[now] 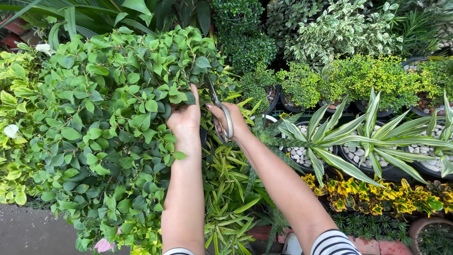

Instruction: The person trims the leaves and branches of a dense green bush using a pair of silver shears. They repeatedly reach into the foliage, snip off sections, and move to different areas of the plant to continue the trimming process.

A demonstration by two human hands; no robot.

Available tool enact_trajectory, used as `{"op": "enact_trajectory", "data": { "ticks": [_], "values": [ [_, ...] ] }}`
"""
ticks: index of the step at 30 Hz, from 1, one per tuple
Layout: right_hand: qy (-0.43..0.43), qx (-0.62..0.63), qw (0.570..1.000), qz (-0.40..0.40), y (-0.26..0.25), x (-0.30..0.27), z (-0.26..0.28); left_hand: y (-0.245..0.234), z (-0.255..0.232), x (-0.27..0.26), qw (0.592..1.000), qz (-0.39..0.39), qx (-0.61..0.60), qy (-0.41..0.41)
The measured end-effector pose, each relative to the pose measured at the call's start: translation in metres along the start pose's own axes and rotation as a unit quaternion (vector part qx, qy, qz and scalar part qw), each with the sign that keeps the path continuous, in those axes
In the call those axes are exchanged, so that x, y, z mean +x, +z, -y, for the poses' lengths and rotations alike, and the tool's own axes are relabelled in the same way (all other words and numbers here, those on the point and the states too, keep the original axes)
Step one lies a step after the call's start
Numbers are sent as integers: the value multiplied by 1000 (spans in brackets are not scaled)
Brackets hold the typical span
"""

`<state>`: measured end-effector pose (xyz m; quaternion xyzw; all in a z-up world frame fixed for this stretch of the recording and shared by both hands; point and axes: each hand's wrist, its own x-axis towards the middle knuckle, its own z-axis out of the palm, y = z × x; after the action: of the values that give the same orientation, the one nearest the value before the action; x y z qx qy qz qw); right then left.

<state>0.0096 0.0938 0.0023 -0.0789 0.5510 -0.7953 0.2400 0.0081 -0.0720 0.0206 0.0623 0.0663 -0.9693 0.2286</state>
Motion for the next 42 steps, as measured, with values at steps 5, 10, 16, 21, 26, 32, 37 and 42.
{"op": "enact_trajectory", "data": {
  "ticks": [5,10,16,21,26,32,37,42],
  "values": [
    [-11,15,1000,2,-7,-13,7,10,2,-1,1000,-11,-20,-1],
    [-12,22,999,33,-11,-14,33,6,-1,2,999,-28,-25,-3],
    [26,44,996,74,-26,12,37,13,2,-4,999,-49,-3,4],
    [85,80,988,100,-31,19,42,8,1,-2,999,-33,-6,2],
    [131,130,970,159,-38,31,41,8,1,-5,1000,-24,-8,-1],
    [137,138,968,160,-40,37,39,13,2,-9,1000,-22,3,1],
    [104,93,980,143,-39,8,42,18,-1,-9,999,-37,2,0],
    [105,-15,992,65,-37,-4,29,12,-8,2,998,-56,1,1]
  ]
}}
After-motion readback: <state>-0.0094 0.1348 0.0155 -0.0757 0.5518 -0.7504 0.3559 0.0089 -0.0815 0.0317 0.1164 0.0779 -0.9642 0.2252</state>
